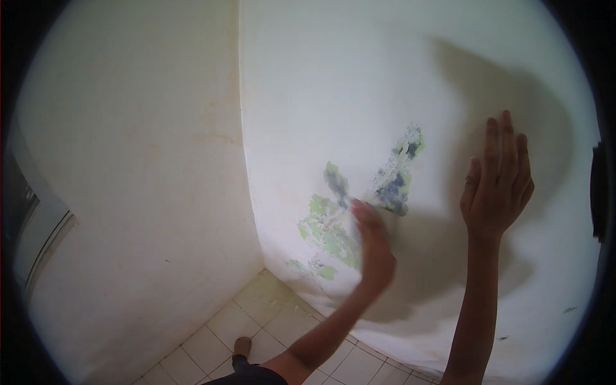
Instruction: The recorder uses sandpaper to sand a wall, removing old paint or smoothing the surface.
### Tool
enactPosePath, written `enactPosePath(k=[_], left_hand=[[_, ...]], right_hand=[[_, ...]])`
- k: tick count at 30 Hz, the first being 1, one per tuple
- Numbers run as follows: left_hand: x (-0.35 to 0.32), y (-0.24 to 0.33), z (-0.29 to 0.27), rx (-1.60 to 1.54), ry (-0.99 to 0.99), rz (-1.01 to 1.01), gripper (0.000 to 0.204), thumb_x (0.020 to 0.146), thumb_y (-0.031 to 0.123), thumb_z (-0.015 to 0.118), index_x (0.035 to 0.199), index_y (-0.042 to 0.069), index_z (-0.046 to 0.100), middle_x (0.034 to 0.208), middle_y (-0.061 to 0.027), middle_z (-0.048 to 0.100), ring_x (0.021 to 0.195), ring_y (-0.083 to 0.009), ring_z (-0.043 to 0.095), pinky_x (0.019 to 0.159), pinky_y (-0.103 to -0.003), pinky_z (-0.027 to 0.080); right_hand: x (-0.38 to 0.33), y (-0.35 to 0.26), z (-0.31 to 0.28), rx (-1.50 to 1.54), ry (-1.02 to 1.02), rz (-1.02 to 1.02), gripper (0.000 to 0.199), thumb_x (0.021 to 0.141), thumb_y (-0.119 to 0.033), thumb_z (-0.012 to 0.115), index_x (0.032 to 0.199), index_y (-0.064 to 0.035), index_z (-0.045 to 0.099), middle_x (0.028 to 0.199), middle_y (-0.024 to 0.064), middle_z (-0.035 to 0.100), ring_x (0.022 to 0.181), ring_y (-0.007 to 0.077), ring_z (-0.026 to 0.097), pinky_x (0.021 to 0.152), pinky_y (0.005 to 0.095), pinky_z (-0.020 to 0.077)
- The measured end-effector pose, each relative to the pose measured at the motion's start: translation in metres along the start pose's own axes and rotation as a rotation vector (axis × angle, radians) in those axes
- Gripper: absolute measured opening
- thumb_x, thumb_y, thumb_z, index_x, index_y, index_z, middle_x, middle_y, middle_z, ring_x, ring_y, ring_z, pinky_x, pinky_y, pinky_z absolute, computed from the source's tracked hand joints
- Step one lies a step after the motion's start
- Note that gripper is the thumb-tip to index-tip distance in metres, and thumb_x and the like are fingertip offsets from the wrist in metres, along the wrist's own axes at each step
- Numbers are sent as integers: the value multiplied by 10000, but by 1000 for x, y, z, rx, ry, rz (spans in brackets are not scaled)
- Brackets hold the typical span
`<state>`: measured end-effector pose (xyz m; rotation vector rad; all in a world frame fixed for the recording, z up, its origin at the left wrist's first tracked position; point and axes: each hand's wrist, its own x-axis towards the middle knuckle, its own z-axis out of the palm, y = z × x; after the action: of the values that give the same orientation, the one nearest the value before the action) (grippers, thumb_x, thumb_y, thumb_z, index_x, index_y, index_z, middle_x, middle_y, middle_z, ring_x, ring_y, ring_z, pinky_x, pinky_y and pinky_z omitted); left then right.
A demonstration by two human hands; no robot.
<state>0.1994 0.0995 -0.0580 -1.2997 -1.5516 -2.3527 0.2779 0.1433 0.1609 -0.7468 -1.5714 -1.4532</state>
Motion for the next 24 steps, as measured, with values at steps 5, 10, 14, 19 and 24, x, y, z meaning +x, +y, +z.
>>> enactPosePath(k=[5, 10, 14, 19, 24], left_hand=[[45, 11, -30, 269, -93, -37, 897, 669, -234, 318, 1486, -155, -43, 1580, -334, -82, 1488, -455, -53, 1215, -500, -26], [70, -8, -43, 285, -3, -57, 925, 655, -221, 333, 1484, -150, -69, 1577, -333, -118, 1486, -439, -103, 1210, -494, -69], [5, 56, 3, 197, -217, -56, 903, 602, -185, 359, 1437, -236, 20, 1519, -434, -35, 1432, -583, -47, 1184, -596, -10], [61, -9, -27, 551, -5, 17, 920, 624, -224, 396, 1442, -220, -26, 1529, -416, -87, 1448, -553, -18, 1197, -570, 21], [48, 27, -20, 1058, -245, -46, 832, 745, -52, 465, 1439, -238, 45, 1542, -411, 22, 1459, -529, 46, 1197, -557, 95]], right_hand=[[-3, 4, -3, -5, -23, 2, 421, 1060, -314, 329, 1429, -211, 504, 1477, -11, 500, 1331, 235, 476, 1028, 348, 391], [-7, 1, 3, -31, 7, -5, 431, 1049, -344, 329, 1408, -236, 540, 1462, -46, 516, 1292, 218, 503, 975, 318, 393], [-3, 0, -3, -41, -19, -7, 431, 1055, -344, 315, 1405, -239, 543, 1460, -47, 519, 1288, 215, 506, 967, 317, 395], [-2, 3, -4, -41, -14, 6, 432, 1058, -351, 309, 1402, -240, 545, 1453, -45, 525, 1282, 216, 509, 958, 318, 401], [-5, 3, -1, -22, -7, 17, 427, 1057, -352, 321, 1401, -241, 548, 1451, -47, 527, 1282, 215, 508, 960, 319, 399]])
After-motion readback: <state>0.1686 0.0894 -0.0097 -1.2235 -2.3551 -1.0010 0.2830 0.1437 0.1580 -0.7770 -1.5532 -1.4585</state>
